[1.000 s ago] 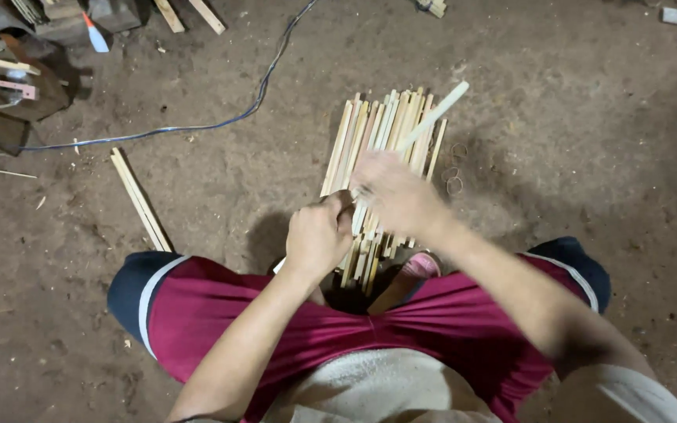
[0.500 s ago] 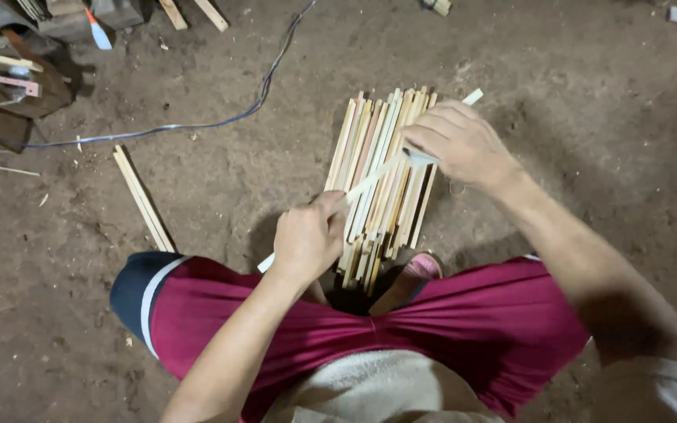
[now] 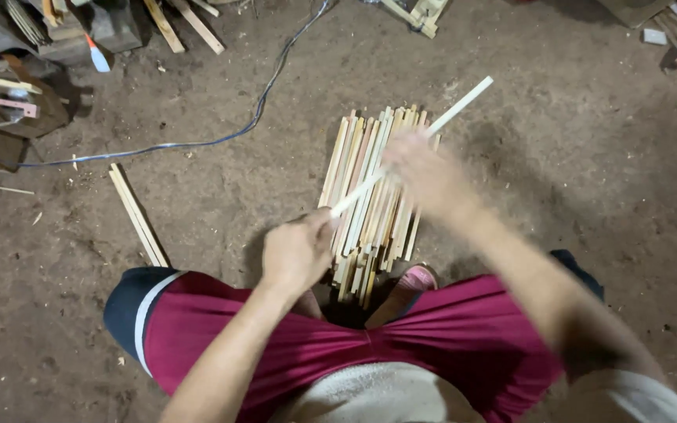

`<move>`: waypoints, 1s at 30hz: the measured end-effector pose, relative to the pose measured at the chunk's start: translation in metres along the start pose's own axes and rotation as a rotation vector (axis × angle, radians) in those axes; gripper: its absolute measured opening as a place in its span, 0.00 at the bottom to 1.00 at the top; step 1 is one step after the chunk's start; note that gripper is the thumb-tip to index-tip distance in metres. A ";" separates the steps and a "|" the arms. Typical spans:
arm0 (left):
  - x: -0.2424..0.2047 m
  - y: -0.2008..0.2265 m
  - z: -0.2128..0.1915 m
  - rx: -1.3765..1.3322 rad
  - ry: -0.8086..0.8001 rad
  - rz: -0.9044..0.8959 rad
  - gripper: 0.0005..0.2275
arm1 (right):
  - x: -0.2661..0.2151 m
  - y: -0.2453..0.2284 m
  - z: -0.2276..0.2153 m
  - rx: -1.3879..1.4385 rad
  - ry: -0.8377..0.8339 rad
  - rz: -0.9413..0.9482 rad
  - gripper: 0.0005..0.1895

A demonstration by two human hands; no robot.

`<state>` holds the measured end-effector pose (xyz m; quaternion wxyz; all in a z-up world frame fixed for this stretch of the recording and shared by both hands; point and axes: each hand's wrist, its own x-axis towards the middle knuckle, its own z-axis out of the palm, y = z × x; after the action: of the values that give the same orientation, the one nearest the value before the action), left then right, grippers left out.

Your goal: Sanding individual thin wooden sticks from a bundle using a piece of sandpaper to smooth the surfaces.

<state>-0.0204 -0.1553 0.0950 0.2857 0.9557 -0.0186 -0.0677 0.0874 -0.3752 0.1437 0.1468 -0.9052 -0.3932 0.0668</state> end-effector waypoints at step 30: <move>0.006 0.002 0.001 -0.859 -0.148 -0.126 0.11 | -0.008 0.015 0.064 -0.095 0.475 -0.048 0.16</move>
<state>-0.0146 -0.1579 0.0943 0.6504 0.7420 0.0493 -0.1549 0.0770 -0.3774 0.0779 0.1940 -0.8918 -0.3718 -0.1699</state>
